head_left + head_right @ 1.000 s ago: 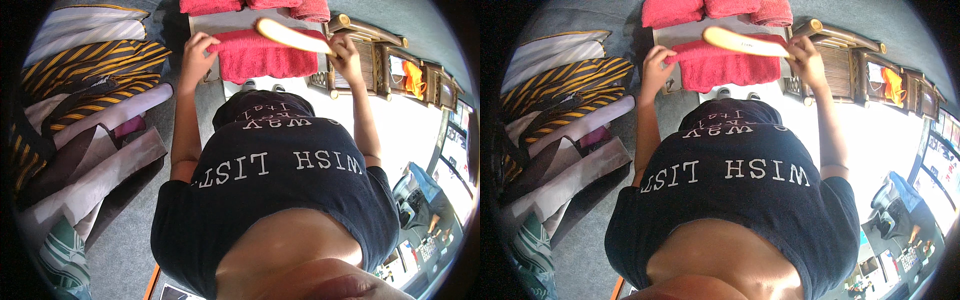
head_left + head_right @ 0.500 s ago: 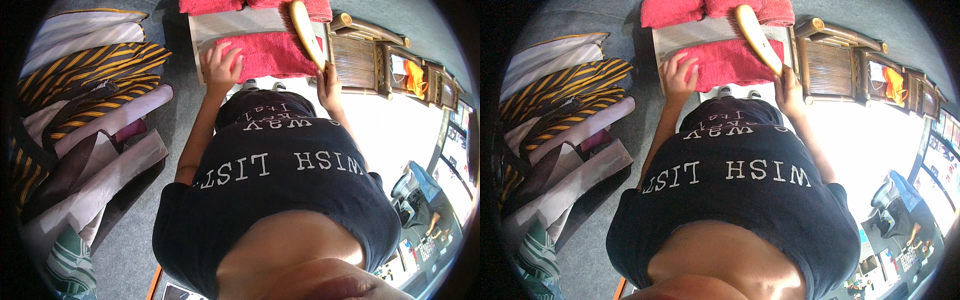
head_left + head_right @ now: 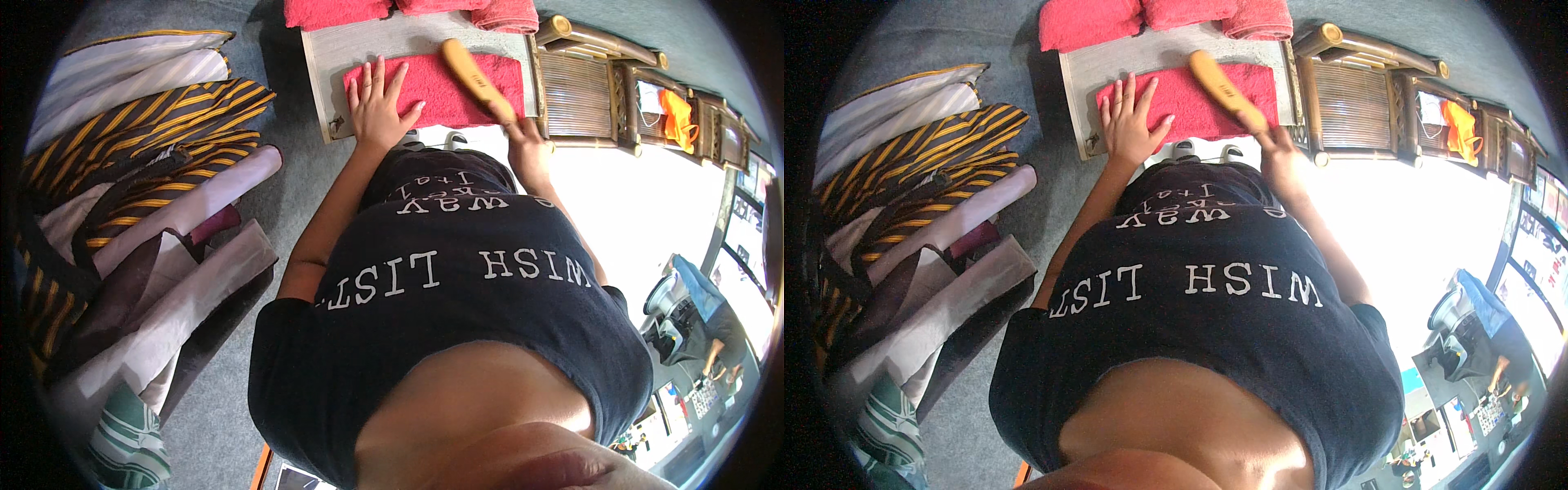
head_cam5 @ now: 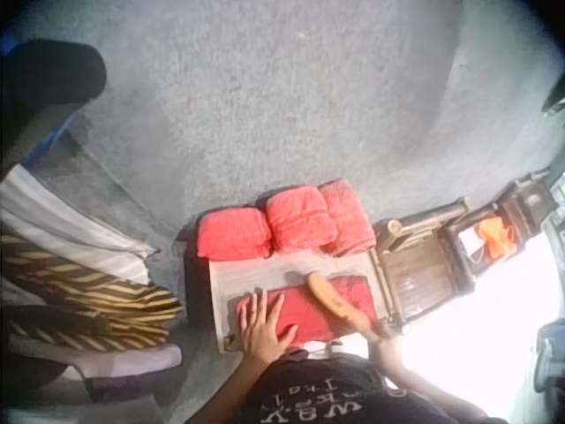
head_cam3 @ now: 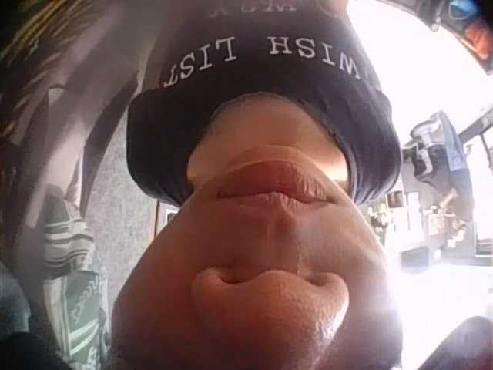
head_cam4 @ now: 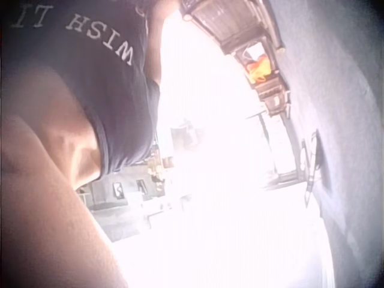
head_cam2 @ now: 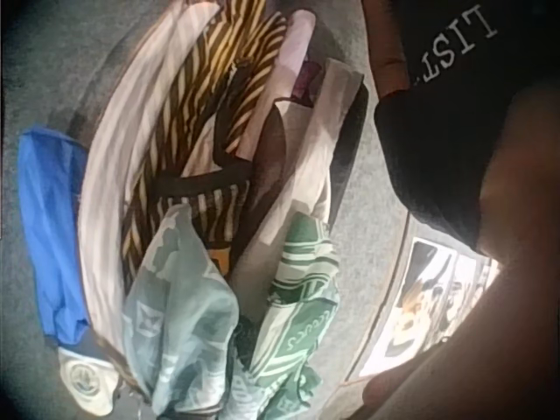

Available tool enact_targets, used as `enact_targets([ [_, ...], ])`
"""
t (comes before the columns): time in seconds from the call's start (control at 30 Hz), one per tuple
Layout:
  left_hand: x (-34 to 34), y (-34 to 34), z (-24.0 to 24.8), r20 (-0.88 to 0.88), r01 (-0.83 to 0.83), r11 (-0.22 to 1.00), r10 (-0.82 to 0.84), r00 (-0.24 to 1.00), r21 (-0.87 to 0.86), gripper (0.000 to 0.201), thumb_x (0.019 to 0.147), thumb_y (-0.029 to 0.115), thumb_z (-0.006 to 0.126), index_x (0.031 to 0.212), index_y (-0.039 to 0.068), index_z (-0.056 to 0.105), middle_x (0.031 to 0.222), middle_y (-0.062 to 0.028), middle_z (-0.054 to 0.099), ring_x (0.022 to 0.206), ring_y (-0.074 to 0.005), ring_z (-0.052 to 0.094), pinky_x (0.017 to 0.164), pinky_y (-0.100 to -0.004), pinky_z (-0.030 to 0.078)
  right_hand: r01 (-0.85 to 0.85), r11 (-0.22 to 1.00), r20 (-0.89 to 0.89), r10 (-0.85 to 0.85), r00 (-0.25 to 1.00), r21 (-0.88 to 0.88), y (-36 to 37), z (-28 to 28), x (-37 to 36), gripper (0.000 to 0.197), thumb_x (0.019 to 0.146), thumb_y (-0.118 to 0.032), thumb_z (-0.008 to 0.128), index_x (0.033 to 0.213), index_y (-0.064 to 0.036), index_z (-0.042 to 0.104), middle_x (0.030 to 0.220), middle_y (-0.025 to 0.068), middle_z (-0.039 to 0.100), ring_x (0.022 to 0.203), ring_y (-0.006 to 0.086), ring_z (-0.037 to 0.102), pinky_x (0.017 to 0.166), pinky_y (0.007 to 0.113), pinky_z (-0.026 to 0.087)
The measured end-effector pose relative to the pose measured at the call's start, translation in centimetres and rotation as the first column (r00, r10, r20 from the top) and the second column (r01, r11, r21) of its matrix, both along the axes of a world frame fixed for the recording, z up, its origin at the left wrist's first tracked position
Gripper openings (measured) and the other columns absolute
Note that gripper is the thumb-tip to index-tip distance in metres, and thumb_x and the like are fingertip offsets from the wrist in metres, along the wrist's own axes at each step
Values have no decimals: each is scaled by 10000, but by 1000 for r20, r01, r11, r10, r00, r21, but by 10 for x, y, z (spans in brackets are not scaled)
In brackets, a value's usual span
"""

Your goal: The person picks up a pink towel, smooths it out with a brush, and rolls it into a cylinder before placing it on top of a stack of similar towels.

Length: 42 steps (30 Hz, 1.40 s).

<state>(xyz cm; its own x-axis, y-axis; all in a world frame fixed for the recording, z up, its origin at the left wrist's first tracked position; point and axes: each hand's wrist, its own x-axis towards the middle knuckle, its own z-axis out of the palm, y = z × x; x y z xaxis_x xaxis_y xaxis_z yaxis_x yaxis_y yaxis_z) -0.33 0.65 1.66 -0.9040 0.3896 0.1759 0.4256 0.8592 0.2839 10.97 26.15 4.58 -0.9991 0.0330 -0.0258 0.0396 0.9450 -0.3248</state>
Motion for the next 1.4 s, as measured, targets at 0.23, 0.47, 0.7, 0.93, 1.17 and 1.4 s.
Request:
enact_targets([
  [0.23, 0, 0, 1, 8, -2, 1000, 2, 1000, 13, 726, 795, 512, 624, 1440, 270, 394, 1512, -162, 299, 1389, -367, 277, 1121, -555, 146, 176, 978, -230, -198, 953, -114, 51, -25, 17, 617, 873, 52, 536, 1367, -316, 505, 722, 91, 464, 592, 215, 498, 608, 387, 489],
  [0.47, -19, -16, 9, 27, -69, 960, 64, 998, 271, 596, 797, 283, 648, 1352, 152, 475, 1385, -162, 431, 1272, -378, 391, 1024, -563, 288, -24, 935, -276, -80, 958, -354, 43, -3, -1, 547, 803, -141, 725, 1308, -116, 515, 1184, 136, 620, 964, 298, 665, 779, 370, 565],
  [0.7, -44, -60, 15, 161, 90, 978, -121, 980, 187, 573, 704, 165, 683, 1255, 91, 543, 1129, -155, 540, 1094, -368, 487, 944, -472, 394, -298, 913, -258, 228, 939, -279, 48, 9, -78, 363, 732, -147, 760, 1061, -39, 651, 1093, 121, 605, 852, 307, 662, 716, 378, 548],
  [0.93, -60, -61, 25, 287, 63, 985, -107, 952, 159, 418, 699, 152, 696, 1090, 28, 613, 1018, -172, 578, 982, -373, 549, 889, -440, 443, -362, 900, -180, 325, 929, -244, 64, 1, -123, 361, 753, -159, 736, 1066, -4, 644, 1087, 126, 617, 819, 291, 660, 707, 365, 539],
  [1.17, -61, -63, 24, 295, 71, 972, -137, 946, 223, 304, 734, 121, 683, 1010, 15, 615, 983, -183, 622, 961, -378, 591, 799, -440, 481, -292, 900, 58, 327, 943, -323, 69, 6, -129, 345, 701, -121, 727, 1012, 2, 643, 938, 140, 615, 860, 306, 623, 760, 382, 511],
  [1.4, -67, -61, 46, 287, 11, 960, -95, 953, 281, 289, 748, 93, 703, 1003, -4, 607, 946, -186, 632, 876, -358, 621, 748, -395, 486, -363, 862, -189, 314, 931, -354, 82, 6, -134, 318, 729, -30, 733, 1033, 4, 645, 1019, 131, 635, 806, 218, 656, 658, 307, 532],
])
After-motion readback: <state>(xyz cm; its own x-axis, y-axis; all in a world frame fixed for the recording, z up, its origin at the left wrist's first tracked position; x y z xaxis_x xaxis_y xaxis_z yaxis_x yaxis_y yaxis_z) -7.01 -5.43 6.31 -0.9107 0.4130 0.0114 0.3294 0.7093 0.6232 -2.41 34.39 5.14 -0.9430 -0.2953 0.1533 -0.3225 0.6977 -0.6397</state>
